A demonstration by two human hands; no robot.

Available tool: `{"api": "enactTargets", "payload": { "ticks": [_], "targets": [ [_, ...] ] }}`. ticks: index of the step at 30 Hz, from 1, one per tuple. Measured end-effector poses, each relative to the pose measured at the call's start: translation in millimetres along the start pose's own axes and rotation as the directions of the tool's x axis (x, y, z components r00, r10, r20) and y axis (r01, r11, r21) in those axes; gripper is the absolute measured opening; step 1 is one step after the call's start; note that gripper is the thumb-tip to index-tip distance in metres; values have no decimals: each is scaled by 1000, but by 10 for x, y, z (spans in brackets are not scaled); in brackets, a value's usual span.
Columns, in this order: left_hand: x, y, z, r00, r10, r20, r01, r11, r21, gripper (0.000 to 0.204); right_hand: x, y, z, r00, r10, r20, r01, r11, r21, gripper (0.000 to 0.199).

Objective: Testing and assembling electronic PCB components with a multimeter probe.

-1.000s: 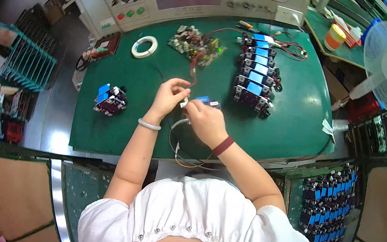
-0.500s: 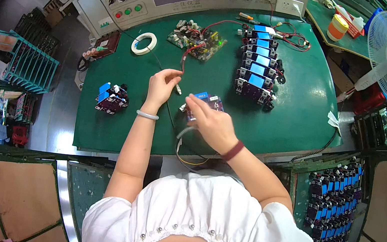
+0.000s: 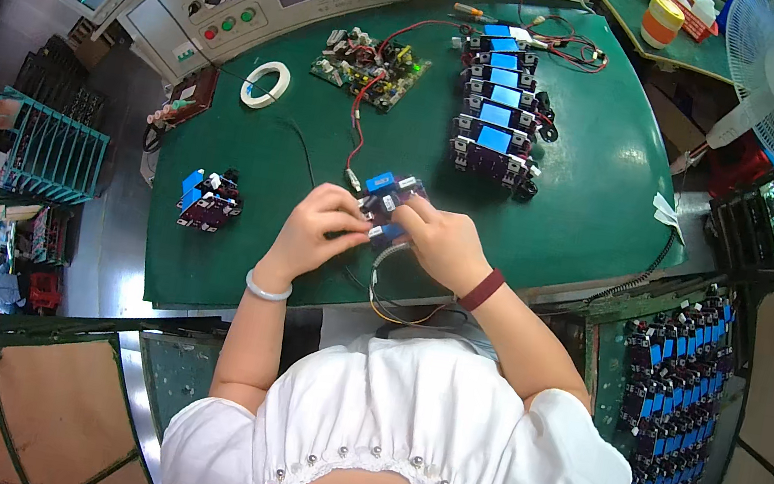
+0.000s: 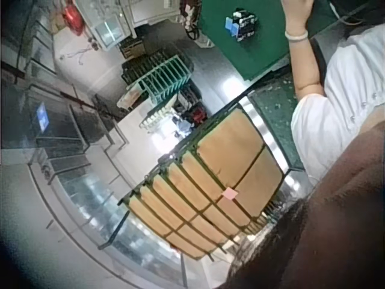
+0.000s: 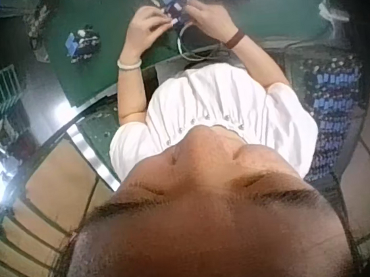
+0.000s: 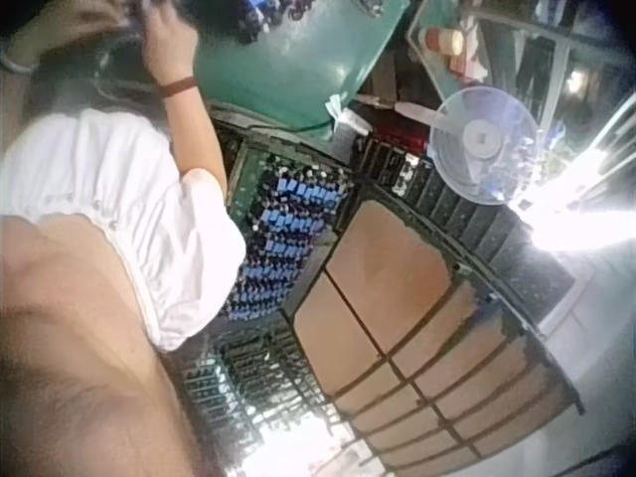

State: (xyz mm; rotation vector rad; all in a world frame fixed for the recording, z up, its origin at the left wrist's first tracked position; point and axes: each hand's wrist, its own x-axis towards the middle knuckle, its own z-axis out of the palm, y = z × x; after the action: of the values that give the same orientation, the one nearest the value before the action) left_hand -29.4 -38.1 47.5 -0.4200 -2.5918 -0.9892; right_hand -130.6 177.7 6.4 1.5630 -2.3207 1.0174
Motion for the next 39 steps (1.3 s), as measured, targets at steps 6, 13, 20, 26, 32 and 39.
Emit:
{"api": "enactTargets", "payload": {
  "ticks": [6, 13, 20, 26, 32, 39],
  "targets": [
    [51, 107, 115, 993, 112, -40, -112, 994, 22, 25, -121, -31, -422, 994, 96, -56, -90, 991, 102, 29],
    [553, 283, 630, 974, 186, -129, -167, 975, 146, 42, -161, 132, -958, 935, 349, -57, -323, 909, 265, 32],
    [850, 80, 822, 966, 124, -229, -91, 984, 150, 22, -179, 172, -955, 925, 262, -275, -285, 957, -46, 40],
    [989, 100, 772, 982, -63, -175, 81, 992, 100, 18, -206, 243, -667, 814, 450, -367, -506, 860, -66, 44],
    [902, 152, 694, 978, -150, -147, 166, 980, 107, 17, -146, 302, -617, 854, 299, -427, -372, 923, -97, 31],
    [770, 183, 783, 963, -62, -264, 69, 997, 18, 32, -203, 399, -585, 846, 190, -498, -308, 937, -166, 23]
  ]
}}
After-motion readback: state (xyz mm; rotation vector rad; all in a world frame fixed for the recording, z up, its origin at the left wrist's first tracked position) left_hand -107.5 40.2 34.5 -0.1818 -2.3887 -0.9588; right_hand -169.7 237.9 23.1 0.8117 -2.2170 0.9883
